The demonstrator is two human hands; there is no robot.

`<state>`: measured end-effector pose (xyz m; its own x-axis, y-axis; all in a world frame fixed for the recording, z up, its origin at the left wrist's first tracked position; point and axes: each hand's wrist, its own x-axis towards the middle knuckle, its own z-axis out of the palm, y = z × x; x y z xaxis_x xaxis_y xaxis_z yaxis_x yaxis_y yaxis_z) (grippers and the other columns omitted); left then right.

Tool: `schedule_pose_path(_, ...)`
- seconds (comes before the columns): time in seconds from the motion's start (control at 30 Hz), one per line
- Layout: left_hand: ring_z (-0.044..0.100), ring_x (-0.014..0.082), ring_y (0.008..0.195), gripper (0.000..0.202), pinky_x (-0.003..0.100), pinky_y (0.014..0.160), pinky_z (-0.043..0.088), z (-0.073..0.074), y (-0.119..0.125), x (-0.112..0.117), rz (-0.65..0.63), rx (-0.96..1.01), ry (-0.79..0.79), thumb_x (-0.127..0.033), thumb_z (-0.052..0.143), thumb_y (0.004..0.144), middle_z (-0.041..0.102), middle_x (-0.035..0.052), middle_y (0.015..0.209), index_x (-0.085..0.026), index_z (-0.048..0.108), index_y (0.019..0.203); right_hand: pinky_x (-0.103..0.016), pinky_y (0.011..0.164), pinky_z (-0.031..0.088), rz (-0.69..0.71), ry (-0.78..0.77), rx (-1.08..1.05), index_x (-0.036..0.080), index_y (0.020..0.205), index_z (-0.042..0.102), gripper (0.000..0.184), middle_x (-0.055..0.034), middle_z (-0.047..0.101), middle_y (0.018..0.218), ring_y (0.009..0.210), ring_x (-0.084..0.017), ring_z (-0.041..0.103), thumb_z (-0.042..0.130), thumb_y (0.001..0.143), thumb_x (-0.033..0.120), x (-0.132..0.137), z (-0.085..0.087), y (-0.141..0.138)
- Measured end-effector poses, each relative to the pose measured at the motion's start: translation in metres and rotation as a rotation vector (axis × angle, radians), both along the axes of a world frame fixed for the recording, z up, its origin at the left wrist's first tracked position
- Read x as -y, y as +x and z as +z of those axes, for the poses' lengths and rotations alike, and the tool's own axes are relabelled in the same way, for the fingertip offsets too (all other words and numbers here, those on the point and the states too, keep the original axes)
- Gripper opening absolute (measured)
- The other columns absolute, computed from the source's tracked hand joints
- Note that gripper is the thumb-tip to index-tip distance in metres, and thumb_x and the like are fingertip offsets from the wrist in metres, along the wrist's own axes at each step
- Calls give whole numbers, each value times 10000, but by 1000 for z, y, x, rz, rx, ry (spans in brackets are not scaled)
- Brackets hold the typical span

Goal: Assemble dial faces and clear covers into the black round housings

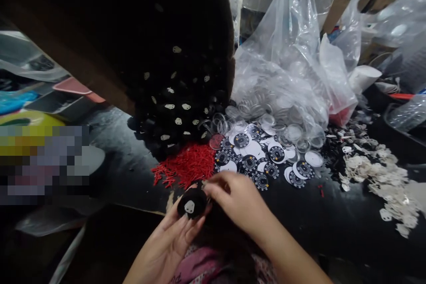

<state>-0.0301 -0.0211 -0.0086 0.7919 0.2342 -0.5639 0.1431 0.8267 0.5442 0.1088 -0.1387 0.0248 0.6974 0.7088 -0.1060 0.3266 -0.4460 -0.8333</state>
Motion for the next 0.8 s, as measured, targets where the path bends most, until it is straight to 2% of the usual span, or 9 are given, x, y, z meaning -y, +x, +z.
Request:
schedule_pose_path(0.1,686,245,1073,356,292,897,552,7,4,0,20,-3,-24,-241,748,779,717,55,1210,-287,709,1130,-430,847,454,-84,-242,399,180,1249,598,405,-128,623,1083,954,-284,600,662,856,255,-6,-1,27)
schedule_pose_path(0.17,705,214,1026,336,263,859,559,9,5,-1,55,30,-14,-257,704,826,730,61,1177,-288,687,1160,-469,877,437,-78,-289,481,182,1238,605,448,-151,589,1135,1016,-322,574,707,802,183,-12,-5,42)
schedule_pose_path(0.3,718,184,919,308,250,752,578,10,8,-5,78,64,-30,-363,587,908,730,112,1160,-239,661,1180,-429,883,450,-116,-222,443,161,1077,636,266,-134,593,1099,1006,-281,577,662,814,133,-15,-8,49)
schedule_pose_path(0.37,720,200,892,337,271,720,587,13,12,-7,62,60,-81,-405,560,915,734,136,1138,-217,656,1177,-346,780,495,-121,-180,379,168,991,622,127,-81,635,964,867,-212,614,596,867,167,-11,-7,41)
schedule_pose_path(0.43,724,224,915,326,289,722,595,16,18,-9,68,58,-125,-396,552,919,740,139,1120,-210,658,1166,-272,659,502,-109,-82,217,192,963,612,92,-14,646,822,729,-158,619,556,890,201,-6,-4,29)
schedule_pose_path(0.53,710,226,994,278,302,820,588,20,29,-9,166,44,-82,-328,539,936,735,124,1131,-179,672,1129,-246,622,482,-166,85,-8,223,1026,636,175,22,642,773,692,-138,607,558,869,211,1,4,13)
schedule_pose_path(0.6,691,214,1042,268,312,903,561,21,34,-7,212,32,-5,-307,547,935,724,111,1155,-167,675,1125,-262,660,473,-245,133,-18,241,1031,658,191,16,662,816,726,-144,606,563,866,225,4,9,5)
schedule_pose_path(0.67,664,220,1105,267,339,958,535,20,35,-3,171,31,45,-324,573,921,712,84,1191,-201,681,1131,-270,689,468,-279,173,-4,247,989,668,150,10,687,863,760,-148,616,569,876,251,3,13,-2)
schedule_pose_path(0.8,593,259,1221,233,407,1025,491,20,32,8,67,39,99,-357,633,873,701,28,1231,-294,710,1084,-270,698,464,-202,197,22,224,904,636,79,3,681,855,763,-146,618,561,885,206,-6,17,-13)
